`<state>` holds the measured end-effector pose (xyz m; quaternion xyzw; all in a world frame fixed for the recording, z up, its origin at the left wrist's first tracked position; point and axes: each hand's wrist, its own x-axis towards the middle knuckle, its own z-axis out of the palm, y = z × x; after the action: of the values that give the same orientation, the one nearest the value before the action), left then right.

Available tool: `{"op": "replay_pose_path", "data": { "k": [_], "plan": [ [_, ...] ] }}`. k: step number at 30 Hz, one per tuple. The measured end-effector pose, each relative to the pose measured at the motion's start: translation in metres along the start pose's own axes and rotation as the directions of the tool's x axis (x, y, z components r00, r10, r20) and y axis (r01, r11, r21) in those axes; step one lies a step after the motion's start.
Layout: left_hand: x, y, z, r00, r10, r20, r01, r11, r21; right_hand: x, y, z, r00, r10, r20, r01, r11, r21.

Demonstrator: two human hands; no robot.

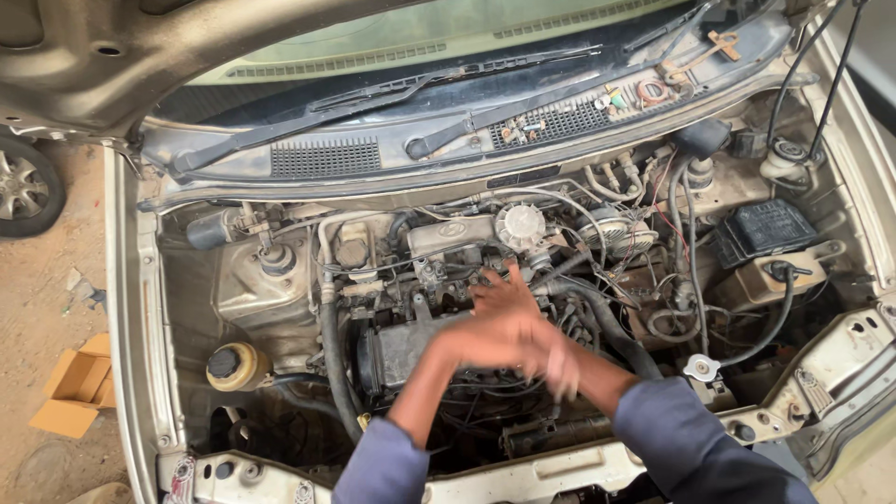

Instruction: The person works on a car engine with the hood open, using a wrench to tighten bolts on the engine block. They manipulate hoses and wires around the engine, occasionally adjusting their grip and position to reach different components.

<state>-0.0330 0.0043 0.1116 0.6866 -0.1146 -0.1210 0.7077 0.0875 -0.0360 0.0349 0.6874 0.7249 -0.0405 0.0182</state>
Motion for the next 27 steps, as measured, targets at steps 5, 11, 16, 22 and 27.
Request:
{"op": "replay_pose_path", "data": {
  "k": [5,11,16,22,27],
  "plan": [
    [0.064,0.02,-0.024,0.885,0.175,-0.431,0.246,0.611,0.752,-0.017,0.012,0.029,0.888,-0.075,-0.453,0.108,0.993,0.046],
    [0.076,0.017,-0.056,0.883,0.056,-0.466,0.441,0.243,0.864,-0.06,0.021,-0.029,0.981,-0.15,0.125,0.153,0.988,-0.014],
    [0.053,0.011,-0.067,0.861,0.165,-0.481,0.456,0.167,0.874,-0.082,0.016,-0.054,0.969,-0.218,-0.113,0.221,0.975,0.014],
    [0.027,0.0,-0.059,0.815,0.236,-0.53,0.503,0.168,0.848,-0.107,0.031,-0.038,0.967,-0.009,-0.255,0.01,1.0,0.003],
    [0.017,-0.01,-0.04,0.732,0.281,-0.621,0.596,0.179,0.783,-0.112,0.054,-0.018,0.896,0.167,-0.412,-0.132,0.985,0.113]
  ]
}}
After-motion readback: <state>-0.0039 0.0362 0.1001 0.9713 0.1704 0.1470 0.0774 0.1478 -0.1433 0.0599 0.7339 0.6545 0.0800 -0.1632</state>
